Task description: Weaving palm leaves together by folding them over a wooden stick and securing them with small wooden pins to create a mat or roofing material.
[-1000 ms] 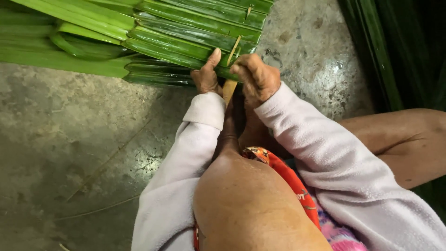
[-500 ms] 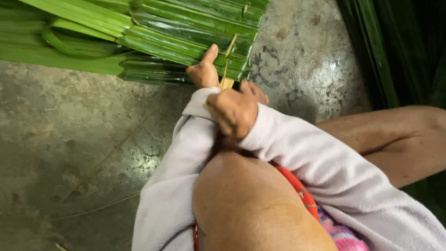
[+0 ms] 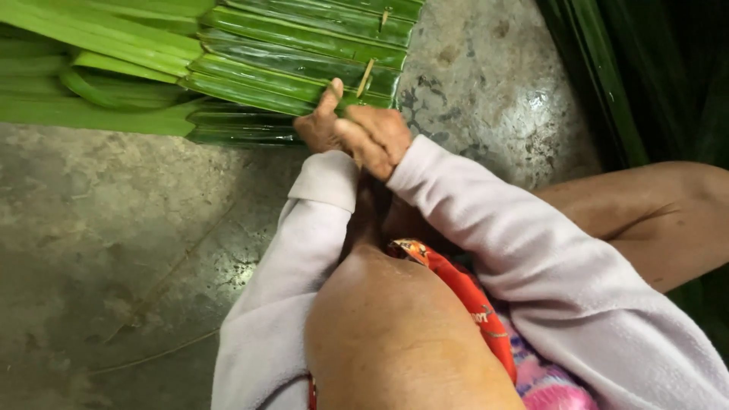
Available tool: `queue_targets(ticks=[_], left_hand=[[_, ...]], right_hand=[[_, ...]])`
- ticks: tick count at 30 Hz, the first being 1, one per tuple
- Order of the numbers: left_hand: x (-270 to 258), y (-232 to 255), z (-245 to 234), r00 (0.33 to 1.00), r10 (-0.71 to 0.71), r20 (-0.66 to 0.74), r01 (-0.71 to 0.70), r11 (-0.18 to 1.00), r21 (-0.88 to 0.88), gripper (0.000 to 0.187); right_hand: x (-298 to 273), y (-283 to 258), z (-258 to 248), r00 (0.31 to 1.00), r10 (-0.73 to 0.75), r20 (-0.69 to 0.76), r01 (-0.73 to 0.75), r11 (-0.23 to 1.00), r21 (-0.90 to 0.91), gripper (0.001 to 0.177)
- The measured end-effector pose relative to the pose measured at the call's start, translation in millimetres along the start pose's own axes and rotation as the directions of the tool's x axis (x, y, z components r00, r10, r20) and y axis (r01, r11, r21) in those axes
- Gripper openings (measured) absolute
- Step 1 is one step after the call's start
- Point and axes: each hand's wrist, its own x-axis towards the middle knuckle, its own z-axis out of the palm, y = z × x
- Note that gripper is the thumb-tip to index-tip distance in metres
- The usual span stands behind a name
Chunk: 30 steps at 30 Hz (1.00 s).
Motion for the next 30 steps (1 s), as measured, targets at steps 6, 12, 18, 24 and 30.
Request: queue_targets(ticks=[6, 12, 18, 24, 30], left_hand=[[4, 8, 15, 0.984, -0.132, -0.122, 0.148, 0.980, 0.134, 0.074], [-48, 37, 23, 0.997, -0.035, -0.071, 0.021, 0.983, -0.180, 0.076], [-19, 19, 12, 0.998, 0.030, 0.049, -0.013, 0.949, -0.315, 0.015], [-25, 21, 15, 0.999, 0.003, -0.039, -0.015, 0.950, -0.312, 0.021], [-10, 14, 15, 0.996, 0.019, -0.085, -0.038, 0.974, -0.224, 0.031]], right_hand=[[4, -83, -4, 0.909, 0.409, 0.085, -0.401, 0.911, -0.097, 0.048], [10, -145, -3, 0.873, 0.390, 0.293, -0.457, 0.865, 0.207, 0.069], [-25, -98, 44, 0.638, 0.709, 0.301, -0.558, 0.155, 0.815, 0.043], [-26, -104, 41, 0.680, 0.597, 0.426, -0.530, -0.001, 0.848, 0.046], [-26, -108, 34, 0.714, 0.530, 0.458, -0.527, -0.024, 0.849, 0.044]])
